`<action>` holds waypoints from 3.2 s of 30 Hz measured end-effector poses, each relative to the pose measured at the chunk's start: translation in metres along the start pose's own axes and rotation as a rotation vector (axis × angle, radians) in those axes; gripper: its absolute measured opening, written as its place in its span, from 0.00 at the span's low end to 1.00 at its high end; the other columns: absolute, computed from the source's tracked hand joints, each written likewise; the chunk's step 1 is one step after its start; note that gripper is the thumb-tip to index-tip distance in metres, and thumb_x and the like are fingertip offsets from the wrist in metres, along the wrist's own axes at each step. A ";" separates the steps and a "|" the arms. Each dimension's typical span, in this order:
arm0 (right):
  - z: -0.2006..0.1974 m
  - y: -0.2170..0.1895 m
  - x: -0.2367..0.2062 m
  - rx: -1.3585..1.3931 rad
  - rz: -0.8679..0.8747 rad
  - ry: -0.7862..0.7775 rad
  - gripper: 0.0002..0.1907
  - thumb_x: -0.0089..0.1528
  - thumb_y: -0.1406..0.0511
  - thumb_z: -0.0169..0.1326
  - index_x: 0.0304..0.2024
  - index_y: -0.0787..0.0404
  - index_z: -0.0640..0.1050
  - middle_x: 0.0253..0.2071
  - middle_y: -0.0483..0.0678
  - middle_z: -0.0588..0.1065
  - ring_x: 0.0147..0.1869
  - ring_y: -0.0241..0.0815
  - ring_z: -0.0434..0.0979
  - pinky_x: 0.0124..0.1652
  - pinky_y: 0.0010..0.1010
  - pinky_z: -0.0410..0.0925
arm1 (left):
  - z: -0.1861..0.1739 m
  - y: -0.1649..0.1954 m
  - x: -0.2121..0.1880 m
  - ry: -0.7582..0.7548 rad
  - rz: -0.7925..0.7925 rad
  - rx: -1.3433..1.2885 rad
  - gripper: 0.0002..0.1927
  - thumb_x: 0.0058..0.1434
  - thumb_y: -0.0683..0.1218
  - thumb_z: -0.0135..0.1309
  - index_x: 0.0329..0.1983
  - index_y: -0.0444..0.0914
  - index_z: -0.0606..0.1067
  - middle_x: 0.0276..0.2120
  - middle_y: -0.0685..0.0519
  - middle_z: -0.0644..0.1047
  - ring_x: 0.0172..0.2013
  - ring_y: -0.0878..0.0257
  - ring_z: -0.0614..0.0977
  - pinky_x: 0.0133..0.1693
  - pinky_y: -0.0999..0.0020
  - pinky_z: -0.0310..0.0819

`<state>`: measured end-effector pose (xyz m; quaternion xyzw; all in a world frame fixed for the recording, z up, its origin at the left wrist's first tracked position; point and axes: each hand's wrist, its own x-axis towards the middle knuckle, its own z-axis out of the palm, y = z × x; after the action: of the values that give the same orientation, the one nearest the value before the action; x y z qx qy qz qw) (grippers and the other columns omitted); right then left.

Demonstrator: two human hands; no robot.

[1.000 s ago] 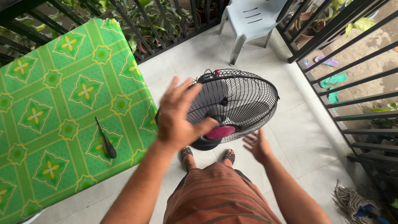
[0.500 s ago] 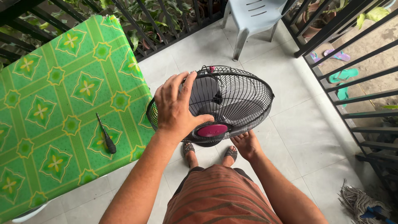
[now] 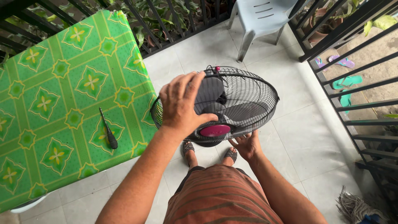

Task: The person reassembles a standing electric fan on a balcony. They attach the front grill, then mount the fan blade onto the motor shaft and secure it with a nut, and finally attach the rear grill to complete the assembly.

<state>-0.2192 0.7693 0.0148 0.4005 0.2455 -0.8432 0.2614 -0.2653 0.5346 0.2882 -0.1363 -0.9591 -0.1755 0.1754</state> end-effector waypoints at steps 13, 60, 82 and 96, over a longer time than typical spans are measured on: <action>-0.013 0.010 0.023 -0.057 -0.073 0.058 0.41 0.65 0.36 0.36 0.66 0.59 0.64 0.67 0.47 0.68 0.71 0.43 0.66 0.68 0.45 0.57 | 0.007 -0.004 -0.002 0.024 0.018 -0.003 0.65 0.33 0.66 0.76 0.74 0.46 0.58 0.65 0.53 0.65 0.65 0.51 0.66 0.62 0.43 0.52; 0.021 -0.113 0.003 -0.511 -0.755 -0.200 0.36 0.74 0.41 0.28 0.68 0.60 0.66 0.66 0.49 0.70 0.68 0.45 0.67 0.68 0.37 0.61 | 0.213 -0.126 -0.250 -0.004 -1.424 -2.100 0.24 0.71 0.54 0.32 0.64 0.40 0.66 0.65 0.49 0.69 0.65 0.50 0.69 0.62 0.38 0.65; 0.017 -0.115 0.025 -0.380 -0.698 -0.287 0.40 0.70 0.38 0.32 0.59 0.64 0.73 0.58 0.53 0.74 0.62 0.50 0.72 0.65 0.42 0.66 | 0.236 -0.090 -0.243 0.225 -1.284 -2.471 0.36 0.69 0.61 0.31 0.69 0.31 0.65 0.66 0.37 0.68 0.66 0.38 0.69 0.64 0.30 0.61; 0.016 -0.110 0.030 -0.370 -0.774 -0.207 0.35 0.71 0.40 0.35 0.60 0.61 0.71 0.57 0.49 0.73 0.61 0.47 0.70 0.63 0.41 0.64 | 0.225 -0.091 -0.230 0.277 -1.384 -2.408 0.33 0.67 0.56 0.33 0.66 0.28 0.63 0.64 0.35 0.68 0.64 0.35 0.69 0.61 0.22 0.58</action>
<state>-0.3146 0.8334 0.0224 0.1390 0.4969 -0.8565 0.0167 -0.1525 0.4930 -0.0238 0.3126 -0.0677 -0.9443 -0.0772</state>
